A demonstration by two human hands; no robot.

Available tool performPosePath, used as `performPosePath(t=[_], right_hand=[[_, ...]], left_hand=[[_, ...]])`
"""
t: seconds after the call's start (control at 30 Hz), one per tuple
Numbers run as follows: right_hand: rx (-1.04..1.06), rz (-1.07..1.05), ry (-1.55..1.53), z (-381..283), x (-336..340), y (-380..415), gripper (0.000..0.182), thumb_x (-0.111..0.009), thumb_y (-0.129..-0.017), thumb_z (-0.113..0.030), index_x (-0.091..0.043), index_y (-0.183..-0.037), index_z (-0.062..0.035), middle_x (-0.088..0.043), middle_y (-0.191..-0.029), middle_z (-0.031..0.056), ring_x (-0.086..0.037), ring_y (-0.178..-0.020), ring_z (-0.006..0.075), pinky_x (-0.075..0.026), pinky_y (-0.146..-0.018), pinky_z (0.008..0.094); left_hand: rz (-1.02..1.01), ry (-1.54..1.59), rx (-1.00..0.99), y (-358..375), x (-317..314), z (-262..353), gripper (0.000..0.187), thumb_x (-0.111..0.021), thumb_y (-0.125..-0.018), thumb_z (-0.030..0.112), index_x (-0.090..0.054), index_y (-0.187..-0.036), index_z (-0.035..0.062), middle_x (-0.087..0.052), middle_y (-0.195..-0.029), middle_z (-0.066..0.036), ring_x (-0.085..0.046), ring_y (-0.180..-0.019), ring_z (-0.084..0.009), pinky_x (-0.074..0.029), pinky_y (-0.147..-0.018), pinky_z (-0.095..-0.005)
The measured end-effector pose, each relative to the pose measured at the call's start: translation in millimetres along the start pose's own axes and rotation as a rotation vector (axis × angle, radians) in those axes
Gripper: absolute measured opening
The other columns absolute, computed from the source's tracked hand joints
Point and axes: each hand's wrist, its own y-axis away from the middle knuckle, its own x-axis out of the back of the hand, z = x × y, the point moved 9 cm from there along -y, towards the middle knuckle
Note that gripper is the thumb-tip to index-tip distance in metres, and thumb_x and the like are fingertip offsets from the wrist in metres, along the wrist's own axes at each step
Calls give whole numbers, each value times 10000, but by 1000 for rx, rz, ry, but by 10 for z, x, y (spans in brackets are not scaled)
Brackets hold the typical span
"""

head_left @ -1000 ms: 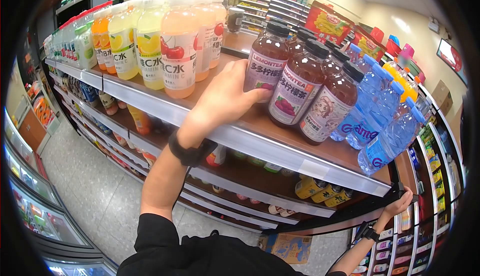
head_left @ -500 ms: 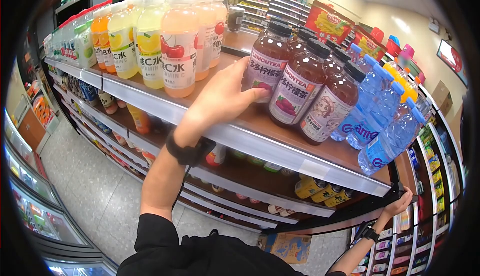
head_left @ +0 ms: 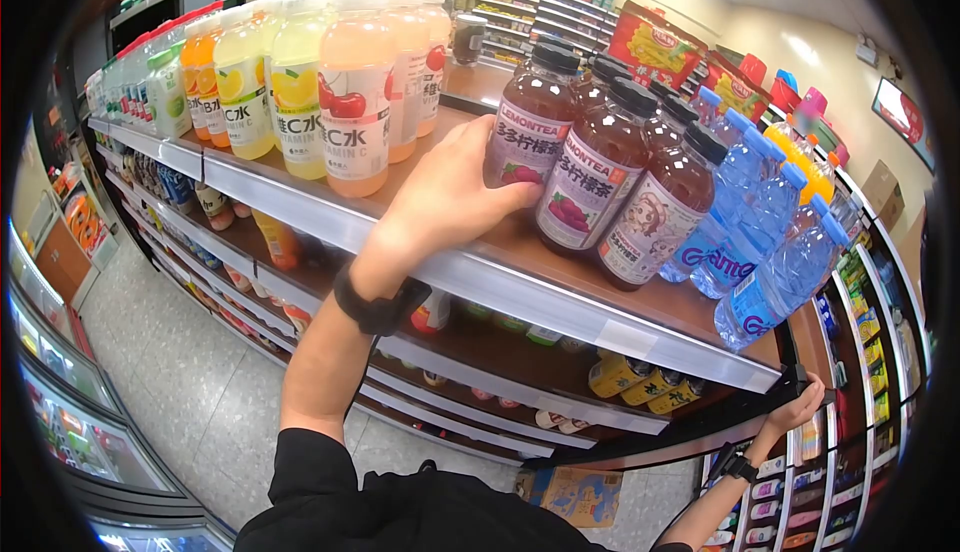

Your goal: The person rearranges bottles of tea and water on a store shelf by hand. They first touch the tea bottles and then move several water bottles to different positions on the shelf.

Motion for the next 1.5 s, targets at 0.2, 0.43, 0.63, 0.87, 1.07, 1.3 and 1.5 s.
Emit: performPosePath(t=[0.2,0.43,0.63,0.87,1.07,1.3,1.5], right_hand=[[26,-15,33,2,4,-6,405,-374,-1051,-257,-619,-956,52,-608,-954,153,-581,-911,297,-451,-902,406],[15,-17,10,48,4,-8,404,-375,-1051,-252,-620,-959,56,-608,-961,157,-581,-917,298,-451,-901,406],[4,-10,-8,76,7,-4,403,-381,-1050,-258,-623,-962,51,-608,-963,150,-580,-920,287,-452,-898,400],[-13,-9,-13,72,4,8,395,-383,-1048,-258,-626,-972,44,-609,-970,141,-577,-919,277,-453,-898,393],[-22,-5,-29,97,10,5,394,-379,-1045,-256,-627,-972,41,-609,-967,139,-579,-921,276,-453,-903,388],[-5,-3,5,54,10,4,394,-379,-1044,-254,-625,-972,45,-611,-968,143,-581,-923,279,-451,-906,391],[4,-4,12,74,14,-1,397,-376,-1046,-252,-625,-969,48,-614,-970,147,-583,-925,286,-451,-904,397]], left_hand=[[3,-39,32,-4,-2,-26,673,-827,-832,292,-553,-1361,-21,-677,-1220,-197,-668,-1094,-310,-511,-986,-394],[-14,-2,1,-9,-19,-17,586,-805,-857,242,-574,-1323,-25,-690,-1199,-195,-670,-1103,-301,-513,-974,-385],[8,-37,-20,2,-3,-15,578,-792,-870,233,-568,-1338,-23,-688,-1214,-195,-667,-1119,-302,-504,-993,-389],[-39,-1,37,-4,0,-12,606,-807,-857,250,-575,-1345,-24,-694,-1205,-200,-672,-1114,-308,-505,-997,-387],[-10,-31,13,-2,17,17,629,-826,-837,278,-584,-1335,-22,-697,-1189,-203,-678,-1099,-304,-518,-977,-388],[4,-46,10,12,13,11,668,-823,-834,297,-561,-1359,-21,-679,-1221,-209,-672,-1105,-310,-518,-980,-392],[-3,-46,20,9,-1,-1,709,-825,-825,319,-541,-1378,-22,-662,-1247,-217,-652,-1143,-323,-501,-1009,-400]])
